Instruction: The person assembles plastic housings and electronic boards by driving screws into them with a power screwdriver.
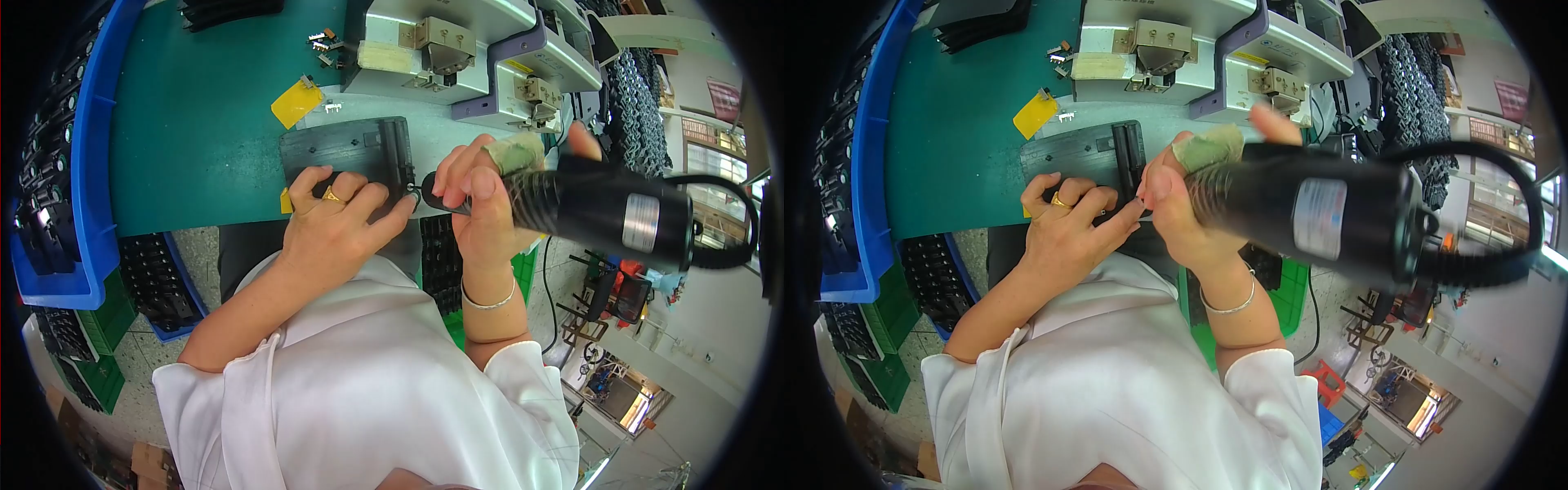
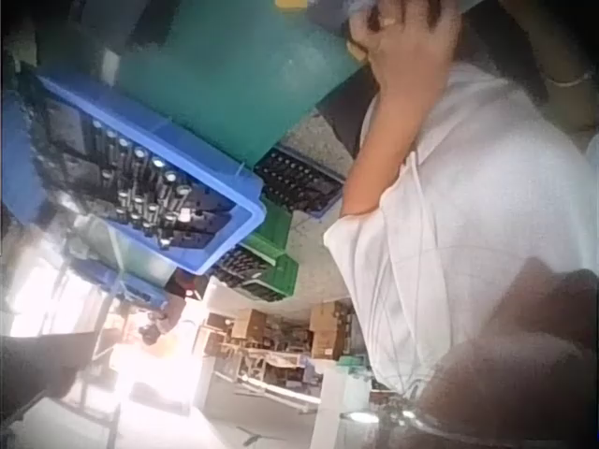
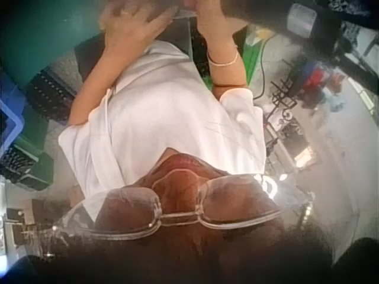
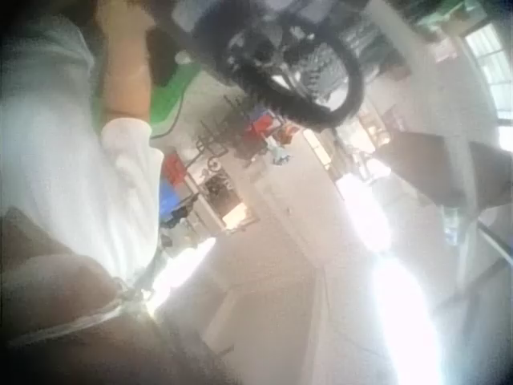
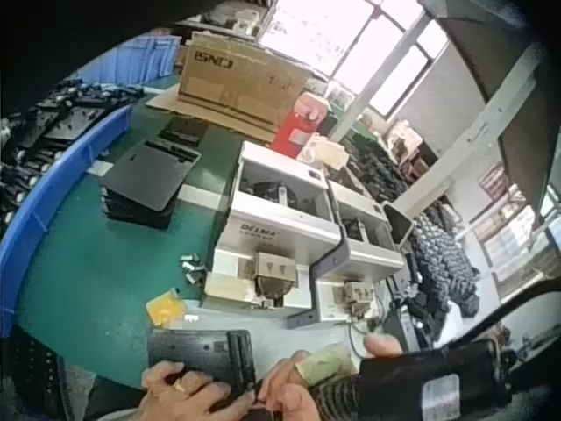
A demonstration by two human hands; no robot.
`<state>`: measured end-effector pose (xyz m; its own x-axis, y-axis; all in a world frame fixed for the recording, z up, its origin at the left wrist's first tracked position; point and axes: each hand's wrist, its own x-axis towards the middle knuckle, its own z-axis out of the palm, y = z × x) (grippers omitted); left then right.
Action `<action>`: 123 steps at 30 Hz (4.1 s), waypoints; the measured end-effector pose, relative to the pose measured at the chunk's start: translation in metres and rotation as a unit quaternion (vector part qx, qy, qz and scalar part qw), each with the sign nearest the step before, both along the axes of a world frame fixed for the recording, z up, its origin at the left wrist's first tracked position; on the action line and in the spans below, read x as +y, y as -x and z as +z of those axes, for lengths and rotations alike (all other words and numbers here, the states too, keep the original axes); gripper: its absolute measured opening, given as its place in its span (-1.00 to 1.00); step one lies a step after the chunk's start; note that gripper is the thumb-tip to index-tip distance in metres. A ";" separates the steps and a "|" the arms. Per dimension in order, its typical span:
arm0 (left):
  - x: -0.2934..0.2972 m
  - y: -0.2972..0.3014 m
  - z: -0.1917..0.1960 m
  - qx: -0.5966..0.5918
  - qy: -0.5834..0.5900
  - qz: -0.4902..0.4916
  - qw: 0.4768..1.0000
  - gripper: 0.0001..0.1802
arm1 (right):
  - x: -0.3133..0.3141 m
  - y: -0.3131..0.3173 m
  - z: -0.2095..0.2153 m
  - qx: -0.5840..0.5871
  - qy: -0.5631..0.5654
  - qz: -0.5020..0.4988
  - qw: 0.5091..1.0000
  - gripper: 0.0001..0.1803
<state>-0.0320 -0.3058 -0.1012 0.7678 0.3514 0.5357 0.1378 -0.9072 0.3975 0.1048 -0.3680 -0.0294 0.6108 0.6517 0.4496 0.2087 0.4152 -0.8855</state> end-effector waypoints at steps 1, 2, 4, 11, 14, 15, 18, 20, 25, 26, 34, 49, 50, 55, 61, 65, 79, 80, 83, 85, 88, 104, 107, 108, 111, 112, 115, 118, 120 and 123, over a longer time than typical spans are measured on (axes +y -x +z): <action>0.000 0.001 0.001 0.005 0.000 0.000 1.000 -0.69 | 0.000 0.000 -0.001 0.000 0.002 0.000 1.000 -0.52; -0.001 0.002 0.002 0.011 0.001 -0.001 1.000 -0.73 | -0.001 0.000 -0.002 -0.027 0.008 0.001 1.000 -0.49; 0.001 0.001 0.001 0.008 -0.002 -0.003 1.000 -0.73 | -0.002 0.000 -0.004 -0.081 0.019 0.001 0.997 -0.40; 0.003 -0.001 0.007 0.003 0.005 -0.016 1.000 -0.73 | 0.003 -0.001 -0.004 -0.065 0.003 -0.039 0.997 -0.43; 0.002 0.000 0.006 0.003 -0.002 -0.016 1.000 -0.73 | 0.002 -0.012 0.012 0.121 -0.050 -0.032 0.991 -0.31; 0.003 -0.001 0.006 0.001 0.002 -0.012 1.000 -0.73 | 0.011 -0.020 0.020 0.091 -0.131 -0.007 0.987 -0.33; 0.002 -0.004 0.008 -0.004 0.007 -0.011 1.000 -0.69 | 0.028 -0.032 0.047 0.076 -0.187 -0.084 0.976 -0.33; 0.003 -0.005 0.006 -0.003 0.009 -0.009 1.000 -0.64 | 0.043 -0.041 0.051 0.039 -0.243 -0.072 0.966 -0.31; 0.003 -0.005 0.004 -0.003 0.015 -0.004 1.000 -0.64 | 0.065 -0.049 0.045 -0.030 -0.200 -0.072 0.977 -0.32; 0.003 -0.005 0.004 -0.003 0.016 -0.004 1.000 -0.64 | 0.068 -0.050 0.043 -0.029 -0.196 -0.062 0.978 -0.33; 0.004 -0.005 0.004 -0.001 0.013 -0.003 1.000 -0.65 | 0.072 -0.057 0.031 -0.020 -0.183 -0.029 0.982 -0.36; 0.003 -0.006 0.012 0.020 0.050 -0.011 0.998 -0.64 | 0.111 -0.091 0.032 -0.210 -0.341 0.224 0.889 -0.35; 0.003 -0.006 0.012 0.021 0.051 -0.013 0.998 -0.64 | 0.109 -0.089 0.032 -0.193 -0.352 0.228 0.887 -0.37; 0.005 -0.004 0.015 0.031 0.049 -0.018 0.998 -0.62 | 0.025 -0.050 0.039 -0.046 -0.074 0.075 0.993 -0.36; 0.005 -0.004 0.012 0.032 0.054 -0.017 0.998 -0.63 | -0.020 -0.021 0.014 0.046 -0.086 0.079 0.992 -0.32; 0.006 -0.005 0.010 0.018 0.052 -0.019 0.998 -0.60 | -0.024 -0.012 0.005 0.056 -0.060 0.059 0.995 -0.31; 0.005 -0.005 0.010 0.014 0.073 -0.019 0.997 -0.64 | -0.020 -0.001 0.000 0.013 -0.029 0.051 0.998 -0.43; 0.005 -0.005 0.009 0.012 0.073 -0.017 0.997 -0.64 | -0.020 0.000 0.001 0.013 -0.027 0.052 0.998 -0.43; 0.005 -0.004 0.010 0.016 0.075 -0.020 0.997 -0.62 | -0.022 0.003 0.007 0.015 0.016 0.033 0.999 -0.56; 0.006 -0.004 0.011 0.016 0.082 -0.021 0.996 -0.62 | -0.023 0.003 0.009 0.016 0.045 0.020 0.999 -0.60; 0.007 -0.004 0.011 0.018 0.086 -0.024 0.996 -0.60 | -0.024 -0.001 0.009 0.045 0.046 0.030 0.997 -0.53; 0.005 -0.006 0.010 0.029 0.076 -0.014 0.997 -0.61 | -0.022 0.003 0.000 0.045 -0.002 0.019 0.999 -0.59; 0.006 -0.005 0.012 0.038 0.066 -0.015 0.997 -0.57 | -0.024 0.003 -0.004 0.039 -0.025 0.012 0.999 -0.62; 0.006 -0.006 0.012 0.037 0.064 -0.018 0.997 -0.57 | -0.029 0.003 -0.009 0.003 -0.007 0.006 1.000 -0.57; 0.005 -0.005 0.013 0.029 0.062 -0.019 0.998 -0.57 | -0.046 -0.006 -0.021 -0.014 0.023 0.038 0.999 -0.53; 0.004 -0.005 0.012 0.027 0.061 -0.018 0.998 -0.57 | -0.050 -0.013 -0.018 -0.046 0.080 0.083 0.992 -0.54; 0.003 -0.004 0.010 0.027 0.060 -0.018 0.998 -0.56 | -0.038 0.009 -0.011 -0.050 0.087 0.031 0.994 -0.54; 0.002 -0.003 0.009 0.024 0.064 -0.014 0.998 -0.57 | -0.030 0.021 -0.008 -0.037 0.039 -0.079 0.995 -0.49; 0.003 -0.003 0.008 0.019 0.069 -0.011 0.997 -0.59 | -0.028 0.023 -0.009 -0.052 0.042 -0.095 0.993 -0.46; 0.002 -0.003 0.008 0.021 0.075 -0.015 0.997 -0.58 | -0.026 0.023 -0.010 -0.084 0.026 -0.121 0.989 -0.48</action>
<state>-0.0285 -0.3037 -0.0932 0.8003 0.4014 0.4454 0.1306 -0.8417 0.5239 0.0817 -0.3940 -0.0396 0.6711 0.5204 0.5281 0.4422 0.2907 -0.8485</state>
